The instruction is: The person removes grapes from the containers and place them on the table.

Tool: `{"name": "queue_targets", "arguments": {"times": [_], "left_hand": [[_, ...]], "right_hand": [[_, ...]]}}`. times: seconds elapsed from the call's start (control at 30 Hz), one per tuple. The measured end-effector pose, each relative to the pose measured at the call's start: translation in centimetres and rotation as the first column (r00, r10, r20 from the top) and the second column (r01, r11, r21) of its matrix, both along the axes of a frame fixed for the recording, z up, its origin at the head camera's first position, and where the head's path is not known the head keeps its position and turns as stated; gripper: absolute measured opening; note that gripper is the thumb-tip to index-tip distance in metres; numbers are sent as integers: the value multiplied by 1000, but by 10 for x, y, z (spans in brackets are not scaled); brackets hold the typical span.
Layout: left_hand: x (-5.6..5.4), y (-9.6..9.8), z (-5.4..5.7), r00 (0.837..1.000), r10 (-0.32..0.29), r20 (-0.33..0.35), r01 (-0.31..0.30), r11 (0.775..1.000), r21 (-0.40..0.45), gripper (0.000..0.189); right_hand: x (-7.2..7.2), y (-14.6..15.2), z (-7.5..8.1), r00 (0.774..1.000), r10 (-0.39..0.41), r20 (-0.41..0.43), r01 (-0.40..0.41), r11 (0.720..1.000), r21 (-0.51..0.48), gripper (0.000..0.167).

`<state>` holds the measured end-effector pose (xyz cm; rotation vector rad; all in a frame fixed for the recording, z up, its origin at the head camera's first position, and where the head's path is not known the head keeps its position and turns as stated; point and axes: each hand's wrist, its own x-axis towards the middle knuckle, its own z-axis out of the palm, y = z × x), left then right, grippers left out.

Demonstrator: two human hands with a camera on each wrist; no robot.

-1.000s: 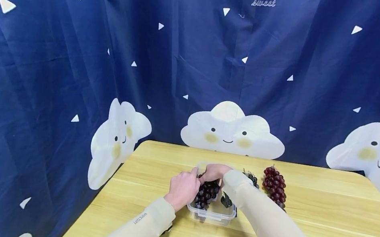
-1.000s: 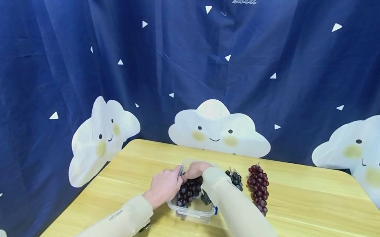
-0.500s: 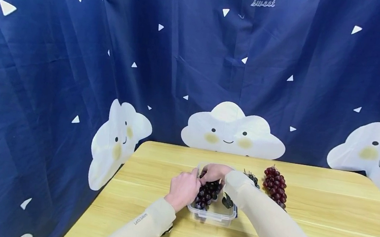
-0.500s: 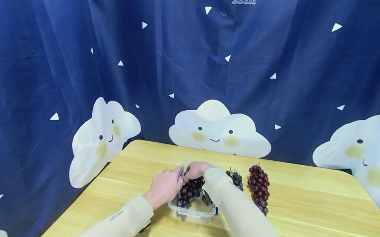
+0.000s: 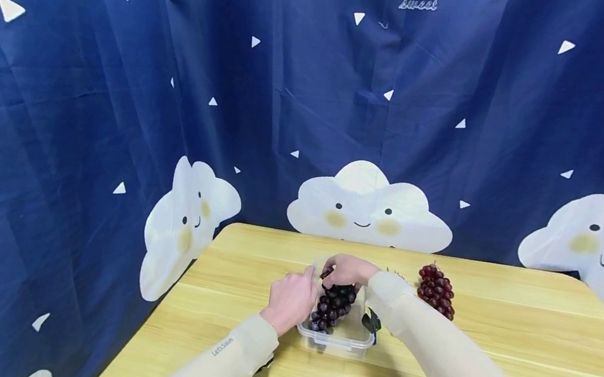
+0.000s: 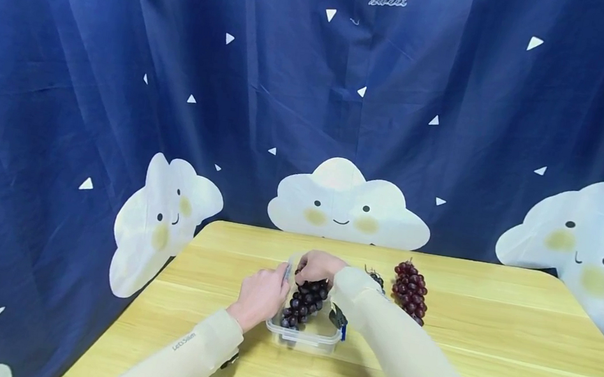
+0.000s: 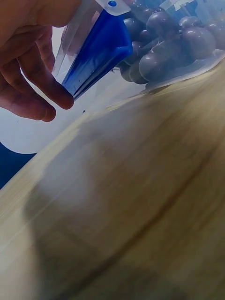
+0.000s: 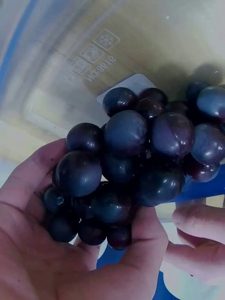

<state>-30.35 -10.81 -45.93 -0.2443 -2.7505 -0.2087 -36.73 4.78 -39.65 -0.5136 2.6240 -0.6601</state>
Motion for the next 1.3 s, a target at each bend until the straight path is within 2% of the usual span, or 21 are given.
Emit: {"name": "queue_targets", "arguments": {"times": [0.3, 0.63, 1.03, 1.3], "left_hand": [[-1, 0, -1, 1000, 0, -8, 0, 1000, 8, 42], [-3, -1, -1, 1000, 3, 11, -3, 1000, 12, 43], [-2, 0, 1, 1000, -8, -1, 8, 1000, 8, 43], [-1, 0, 2, 1000, -9, -4, 9, 1000, 9, 43]], "right_hand": [[10, 10, 9, 997, 19, -71, -23, 998, -66, 38], [23, 20, 20, 982, 49, -181, -71, 991, -113, 37], [29, 34, 33, 949, 62, -308, -122, 976, -180, 39], [37, 43, 49, 945, 22, -327, -104, 966, -235, 39]]}}
